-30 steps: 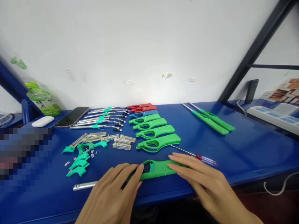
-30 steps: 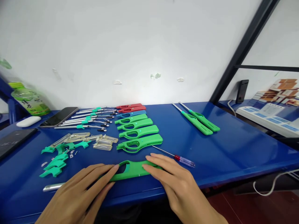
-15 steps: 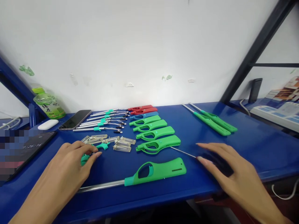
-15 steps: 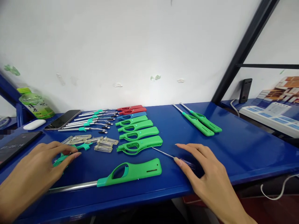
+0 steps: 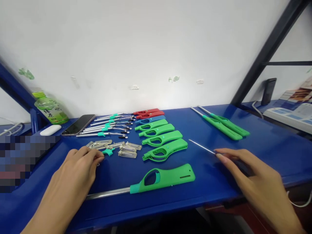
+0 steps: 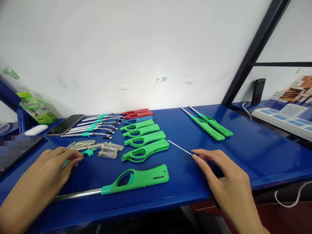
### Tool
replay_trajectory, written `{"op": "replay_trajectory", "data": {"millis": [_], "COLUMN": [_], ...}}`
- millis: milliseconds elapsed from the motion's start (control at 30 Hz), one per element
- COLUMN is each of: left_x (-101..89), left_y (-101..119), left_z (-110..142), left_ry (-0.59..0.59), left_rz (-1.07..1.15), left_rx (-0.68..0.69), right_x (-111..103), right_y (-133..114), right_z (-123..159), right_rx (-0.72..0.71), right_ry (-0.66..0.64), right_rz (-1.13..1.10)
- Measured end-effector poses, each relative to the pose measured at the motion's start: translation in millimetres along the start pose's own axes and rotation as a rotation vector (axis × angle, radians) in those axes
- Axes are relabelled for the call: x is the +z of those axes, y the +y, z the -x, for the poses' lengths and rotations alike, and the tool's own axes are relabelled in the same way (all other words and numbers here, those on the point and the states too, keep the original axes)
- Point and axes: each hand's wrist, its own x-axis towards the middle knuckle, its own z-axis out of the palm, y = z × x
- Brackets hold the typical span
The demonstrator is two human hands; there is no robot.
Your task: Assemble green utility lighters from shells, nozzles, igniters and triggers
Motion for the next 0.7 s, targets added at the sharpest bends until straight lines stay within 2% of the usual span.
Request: {"op": "replay_trajectory", "data": {"millis": [267,433,700], "left_x": [-10.0,-6.4,1.0], "left_y": [0.7,-1.7,-2.3], "left_z": [2.7,2.3,2.3], "left_ry": [-0.017,0.008,0.056], "left_rz": [0.04,0.083,0.039], "left_rx": [-0.042,-0.001,0.046], "right_x": [1.6,-0.8,0.8], "right_y": [0.4,3.1,1.4], "right_z": [-1.2,-1.2,0.1], "right_rx": [-0.039,-0.087,-0.069], "right_ry": [0.027,-0.005,0.018], "right_rz": [0.022,0.05,0.029]}}
